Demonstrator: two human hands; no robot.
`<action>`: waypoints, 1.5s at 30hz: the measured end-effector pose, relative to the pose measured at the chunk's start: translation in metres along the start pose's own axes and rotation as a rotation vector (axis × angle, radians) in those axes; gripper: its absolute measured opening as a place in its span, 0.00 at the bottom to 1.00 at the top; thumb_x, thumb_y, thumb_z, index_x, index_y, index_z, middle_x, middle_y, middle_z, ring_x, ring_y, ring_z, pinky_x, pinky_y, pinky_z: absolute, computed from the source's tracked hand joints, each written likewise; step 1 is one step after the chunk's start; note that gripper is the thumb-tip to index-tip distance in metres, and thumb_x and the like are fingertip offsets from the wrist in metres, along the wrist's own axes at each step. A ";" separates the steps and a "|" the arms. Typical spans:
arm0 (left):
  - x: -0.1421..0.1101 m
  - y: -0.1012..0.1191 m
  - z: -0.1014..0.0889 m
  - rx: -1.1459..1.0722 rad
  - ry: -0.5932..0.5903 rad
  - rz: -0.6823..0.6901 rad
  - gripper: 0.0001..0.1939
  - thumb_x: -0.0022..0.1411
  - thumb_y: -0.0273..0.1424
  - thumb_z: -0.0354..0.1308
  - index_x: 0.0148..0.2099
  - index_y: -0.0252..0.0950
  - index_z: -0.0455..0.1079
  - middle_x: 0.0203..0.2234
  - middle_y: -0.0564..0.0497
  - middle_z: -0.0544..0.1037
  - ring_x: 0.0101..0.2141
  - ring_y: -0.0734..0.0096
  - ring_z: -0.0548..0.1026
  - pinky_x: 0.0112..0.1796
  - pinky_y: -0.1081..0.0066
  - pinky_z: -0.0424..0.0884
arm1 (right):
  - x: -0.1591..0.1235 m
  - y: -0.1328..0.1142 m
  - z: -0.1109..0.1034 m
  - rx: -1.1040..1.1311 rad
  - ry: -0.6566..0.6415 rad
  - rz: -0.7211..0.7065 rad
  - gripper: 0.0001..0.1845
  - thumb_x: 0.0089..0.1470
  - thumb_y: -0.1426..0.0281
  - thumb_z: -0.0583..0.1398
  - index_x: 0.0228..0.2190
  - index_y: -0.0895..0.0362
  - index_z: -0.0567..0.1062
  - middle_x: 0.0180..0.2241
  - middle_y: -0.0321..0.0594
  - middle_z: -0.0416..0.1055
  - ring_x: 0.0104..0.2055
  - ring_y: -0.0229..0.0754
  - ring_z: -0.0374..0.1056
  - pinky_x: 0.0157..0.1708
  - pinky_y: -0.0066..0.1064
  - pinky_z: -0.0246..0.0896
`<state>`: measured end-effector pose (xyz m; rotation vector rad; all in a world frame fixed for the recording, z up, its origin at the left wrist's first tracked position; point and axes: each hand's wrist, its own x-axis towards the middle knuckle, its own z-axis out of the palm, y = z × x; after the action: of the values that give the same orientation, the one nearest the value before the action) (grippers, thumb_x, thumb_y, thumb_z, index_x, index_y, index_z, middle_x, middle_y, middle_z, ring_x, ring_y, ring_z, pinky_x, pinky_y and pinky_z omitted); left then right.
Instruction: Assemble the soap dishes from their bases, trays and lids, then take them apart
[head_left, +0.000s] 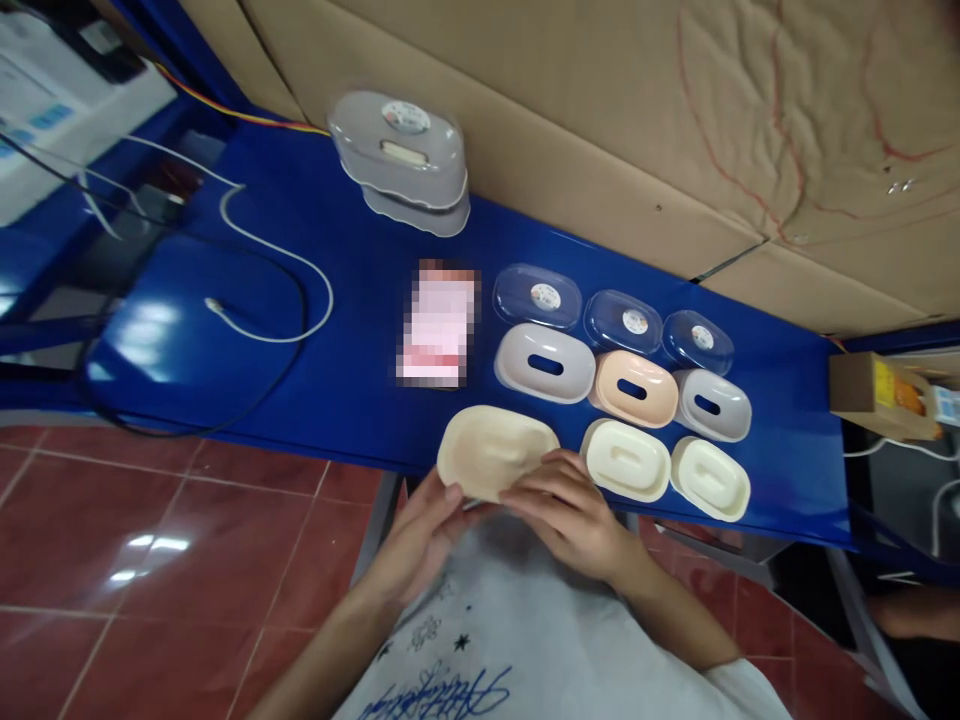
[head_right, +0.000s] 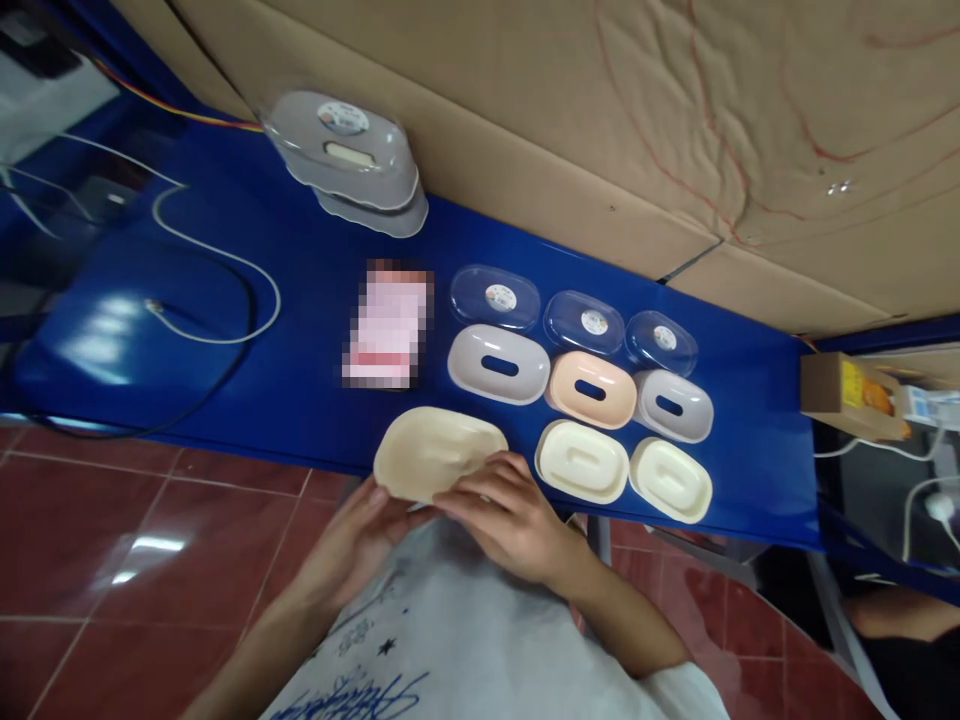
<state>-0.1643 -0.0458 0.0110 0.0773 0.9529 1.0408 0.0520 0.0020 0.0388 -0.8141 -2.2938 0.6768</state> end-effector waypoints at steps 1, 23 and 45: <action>0.004 0.001 0.007 -0.055 -0.005 -0.067 0.33 0.61 0.40 0.73 0.66 0.36 0.74 0.54 0.39 0.84 0.56 0.45 0.82 0.57 0.51 0.79 | 0.006 0.001 -0.003 -0.017 -0.018 -0.015 0.14 0.69 0.73 0.65 0.55 0.55 0.78 0.44 0.41 0.83 0.47 0.42 0.78 0.56 0.42 0.71; 0.043 0.003 0.051 -0.249 -0.201 -0.001 0.35 0.67 0.46 0.69 0.70 0.38 0.69 0.59 0.40 0.82 0.63 0.48 0.76 0.63 0.51 0.72 | 0.026 0.001 -0.035 -0.370 -0.145 0.056 0.23 0.70 0.76 0.60 0.63 0.54 0.73 0.54 0.44 0.83 0.50 0.49 0.78 0.49 0.45 0.72; 0.026 -0.003 0.048 -0.281 -0.155 -0.035 0.34 0.65 0.40 0.71 0.69 0.39 0.70 0.59 0.40 0.82 0.68 0.41 0.71 0.68 0.41 0.66 | 0.170 0.169 -0.056 -0.408 -0.397 0.297 0.55 0.57 0.55 0.72 0.74 0.63 0.57 0.76 0.66 0.53 0.78 0.74 0.47 0.73 0.69 0.43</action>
<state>-0.1245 -0.0099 0.0228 -0.0908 0.6596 1.1105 0.0471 0.2480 0.0336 -1.3297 -2.7511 0.5370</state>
